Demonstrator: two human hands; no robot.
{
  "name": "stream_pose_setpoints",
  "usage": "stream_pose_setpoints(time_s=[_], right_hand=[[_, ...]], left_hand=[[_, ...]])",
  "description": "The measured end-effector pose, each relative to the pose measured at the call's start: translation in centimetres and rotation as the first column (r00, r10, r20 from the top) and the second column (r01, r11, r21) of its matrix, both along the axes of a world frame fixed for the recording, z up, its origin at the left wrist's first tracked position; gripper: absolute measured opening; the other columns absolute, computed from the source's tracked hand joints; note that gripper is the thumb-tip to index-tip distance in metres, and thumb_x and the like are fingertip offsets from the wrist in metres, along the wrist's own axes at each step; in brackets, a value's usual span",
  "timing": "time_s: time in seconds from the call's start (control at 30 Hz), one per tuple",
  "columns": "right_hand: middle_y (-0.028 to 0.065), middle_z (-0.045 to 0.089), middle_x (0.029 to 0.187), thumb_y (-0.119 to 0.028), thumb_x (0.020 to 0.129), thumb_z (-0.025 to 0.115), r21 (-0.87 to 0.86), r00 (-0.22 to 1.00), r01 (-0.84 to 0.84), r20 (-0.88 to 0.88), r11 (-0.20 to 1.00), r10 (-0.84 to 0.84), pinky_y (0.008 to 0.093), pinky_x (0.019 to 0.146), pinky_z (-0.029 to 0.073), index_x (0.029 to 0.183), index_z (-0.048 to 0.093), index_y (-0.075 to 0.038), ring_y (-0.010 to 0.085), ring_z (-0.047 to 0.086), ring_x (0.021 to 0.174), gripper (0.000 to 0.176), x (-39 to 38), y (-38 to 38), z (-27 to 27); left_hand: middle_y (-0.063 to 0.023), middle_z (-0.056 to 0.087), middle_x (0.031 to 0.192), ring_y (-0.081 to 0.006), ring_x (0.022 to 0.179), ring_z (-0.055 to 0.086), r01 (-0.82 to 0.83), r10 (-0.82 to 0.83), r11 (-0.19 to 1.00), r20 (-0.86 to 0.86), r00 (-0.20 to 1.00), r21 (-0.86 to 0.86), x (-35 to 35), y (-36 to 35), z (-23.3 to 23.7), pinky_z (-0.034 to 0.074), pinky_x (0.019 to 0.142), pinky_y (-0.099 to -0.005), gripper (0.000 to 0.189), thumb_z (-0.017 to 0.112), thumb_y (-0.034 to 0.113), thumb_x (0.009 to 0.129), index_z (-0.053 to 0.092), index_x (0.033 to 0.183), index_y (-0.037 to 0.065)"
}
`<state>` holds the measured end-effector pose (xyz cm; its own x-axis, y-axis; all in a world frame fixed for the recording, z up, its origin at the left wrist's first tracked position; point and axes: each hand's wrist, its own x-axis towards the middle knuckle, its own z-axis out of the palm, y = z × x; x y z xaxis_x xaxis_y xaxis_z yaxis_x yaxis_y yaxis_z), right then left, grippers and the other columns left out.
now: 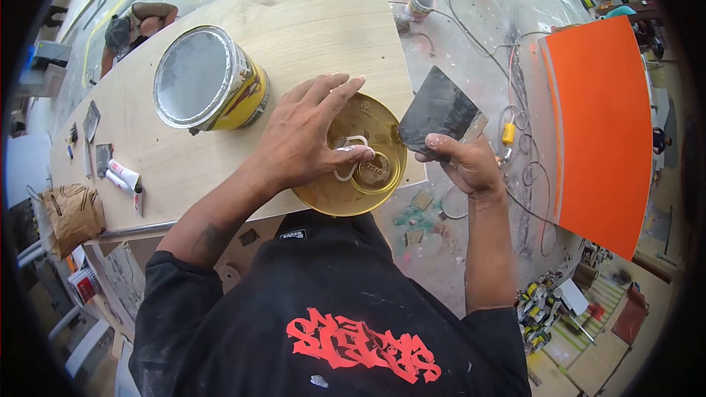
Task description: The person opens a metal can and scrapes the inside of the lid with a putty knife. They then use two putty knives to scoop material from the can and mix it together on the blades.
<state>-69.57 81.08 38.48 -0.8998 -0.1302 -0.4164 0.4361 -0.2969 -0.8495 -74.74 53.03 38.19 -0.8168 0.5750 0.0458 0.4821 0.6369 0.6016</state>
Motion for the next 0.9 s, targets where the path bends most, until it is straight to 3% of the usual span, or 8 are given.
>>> stream_pose_setpoints(time_s=[0.23, 0.63, 0.7, 0.77, 0.9], right_hand=[[0.0109, 0.073, 0.107, 0.0, 0.087, 0.07, -0.269, 0.996, 0.035, 0.093, 0.963, -0.01, 0.0372, 0.073, 0.063, 0.128, 0.061, -0.003, 0.0238, 0.073, 0.092, 0.042, 0.1, 0.9, -3.5], [0.0098, 0.073, 0.107, 0.001, 0.087, 0.07, -0.499, 0.993, 0.031, 0.113, 0.866, 0.03, 0.0372, 0.073, 0.063, 0.13, 0.059, -0.003, 0.0228, 0.073, 0.091, 0.045, -0.1, 0.6, -5.3], [0.0096, 0.072, 0.105, 0.001, 0.088, 0.07, -0.148, 0.999, 0.0, 0.032, 0.989, 0.005, 0.0363, 0.073, 0.064, 0.13, 0.058, -0.001, 0.0212, 0.072, 0.09, 0.043, -0.7, 0.8, -1.9], [0.0096, 0.07, 0.103, 0.003, 0.09, 0.069, 0.216, 0.996, 0.03, -0.09, 0.976, -0.011, 0.0342, 0.074, 0.065, 0.125, 0.059, 0.003, 0.0187, 0.071, 0.088, 0.037, -0.9, 1.1, 2.3], [0.0094, 0.07, 0.102, 0.005, 0.093, 0.065, 0.364, 0.941, 0.188, -0.332, 0.912, -0.061, 0.0344, 0.073, 0.065, 0.117, 0.064, 0.004, 0.0181, 0.071, 0.088, 0.024, 0.4, 2.5, 8.3]], left_hand=[[-0.0144, 0.049, 0.15, -0.0357, 0.139, 0.047, -0.006, 0.006, 1.0, -0.024, 1.0, -0.002, 0.0, 0.2, -0.1, 0.038, 0.116, -0.0489, 0.103, 0.085, 0.06, 0.071, 0.043, 0.154, 0.015], [-0.0172, 0.051, 0.146, -0.0373, 0.138, 0.046, -0.007, 0.003, 0.999, -0.086, 0.996, -0.047, 0.0, 0.5, 0.2, 0.034, 0.117, -0.0531, 0.109, 0.08, 0.07, 0.069, 0.045, 0.153, 0.01], [-0.0175, 0.051, 0.147, -0.0363, 0.139, 0.046, -0.015, 0.011, 0.999, -0.093, 0.996, -0.046, 0.1, 0.4, 0.0, 0.028, 0.119, -0.0564, 0.107, 0.077, 0.072, 0.073, 0.044, 0.153, 0.009], [-0.0171, 0.051, 0.148, -0.0359, 0.14, 0.045, -0.028, 0.022, 0.998, -0.106, 0.994, -0.06, 0.2, 0.6, 0.2, 0.028, 0.119, -0.0566, 0.105, 0.075, 0.072, 0.075, 0.044, 0.153, 0.009], [-0.0169, 0.049, 0.151, -0.0364, 0.142, 0.045, -0.056, 0.057, 0.998, -0.023, 0.998, 0.005, 0.4, 0.4, 0.6, 0.028, 0.121, -0.055, 0.093, 0.073, 0.061, 0.084, 0.042, 0.155, 0.009]])
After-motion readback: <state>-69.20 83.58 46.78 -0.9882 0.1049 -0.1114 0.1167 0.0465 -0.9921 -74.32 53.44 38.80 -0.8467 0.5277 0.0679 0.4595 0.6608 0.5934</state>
